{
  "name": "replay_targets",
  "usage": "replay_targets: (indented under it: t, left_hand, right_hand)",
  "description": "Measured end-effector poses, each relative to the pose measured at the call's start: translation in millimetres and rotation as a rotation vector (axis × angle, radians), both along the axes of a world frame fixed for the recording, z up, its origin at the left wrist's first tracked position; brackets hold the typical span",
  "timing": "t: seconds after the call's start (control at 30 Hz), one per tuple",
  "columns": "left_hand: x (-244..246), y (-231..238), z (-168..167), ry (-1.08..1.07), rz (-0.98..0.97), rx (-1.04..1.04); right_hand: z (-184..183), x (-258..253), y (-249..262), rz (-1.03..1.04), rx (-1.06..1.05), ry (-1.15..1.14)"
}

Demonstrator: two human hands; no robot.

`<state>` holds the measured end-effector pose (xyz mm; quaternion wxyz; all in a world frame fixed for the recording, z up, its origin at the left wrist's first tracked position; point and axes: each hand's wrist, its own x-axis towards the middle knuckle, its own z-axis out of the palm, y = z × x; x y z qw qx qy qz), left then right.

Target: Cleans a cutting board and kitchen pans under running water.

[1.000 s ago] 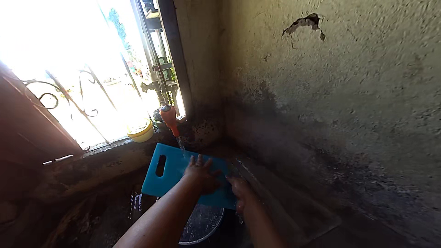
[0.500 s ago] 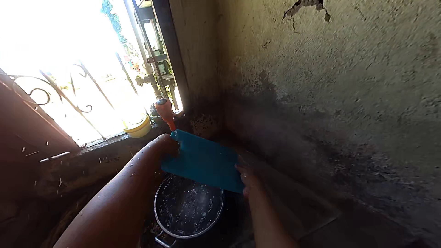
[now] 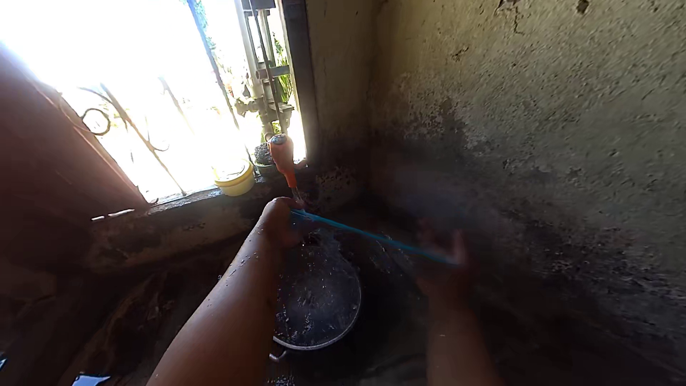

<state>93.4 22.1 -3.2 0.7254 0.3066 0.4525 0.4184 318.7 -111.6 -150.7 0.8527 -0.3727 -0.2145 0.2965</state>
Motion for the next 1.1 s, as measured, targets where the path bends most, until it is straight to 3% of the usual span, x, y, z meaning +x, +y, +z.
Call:
replay_targets:
  t: [0.1,0.2,0.4,0.5,0.6,0.67,0.77,0.87,1.03,1.1]
  left_hand:
    - [-26,-1,12,0.13,-0.095,0.152]
    - [-59,-9,27,0.222,-0.161,0.244]
    - [-139,-53,64,0.362,-0.139,0.46]
    - [-215,-88,85,0.491,0.002,0.653]
    - [-301,-143,98,0.756,0.131,0.822]
    - [-352,-184,93,0.833,0.282,0.83]
    - [-400,-230,72,0.742,0.547,0.68]
    - [-414,-240,49,0.57,0.716,0.536]
    - [-398,-233,17,0.39,0.756,0.448]
    - [-391,-239,7,0.364,0.746,0.426]
  right_hand:
    - [-3,-8,2,0.359,-0.429,-0.185]
    - [-1,-35,22,0.553,-0.684,-0.462]
    - [-24,-88,34,0.693,-0.764,-1.144]
    - [-43,-88,37,0.779,-0.818,-1.274]
    - [-52,-84,38,0.814,-0.856,-1.352]
    - [-52,-85,36,0.779,-0.826,-1.372]
    - [-30,-120,29,0.622,-0.681,-1.373]
    - [6,-222,25,0.513,-0.215,-1.387]
    - [73,-427,-22,0.783,0.201,-1.5]
    - [74,-474,-34,0.731,0.412,-1.539]
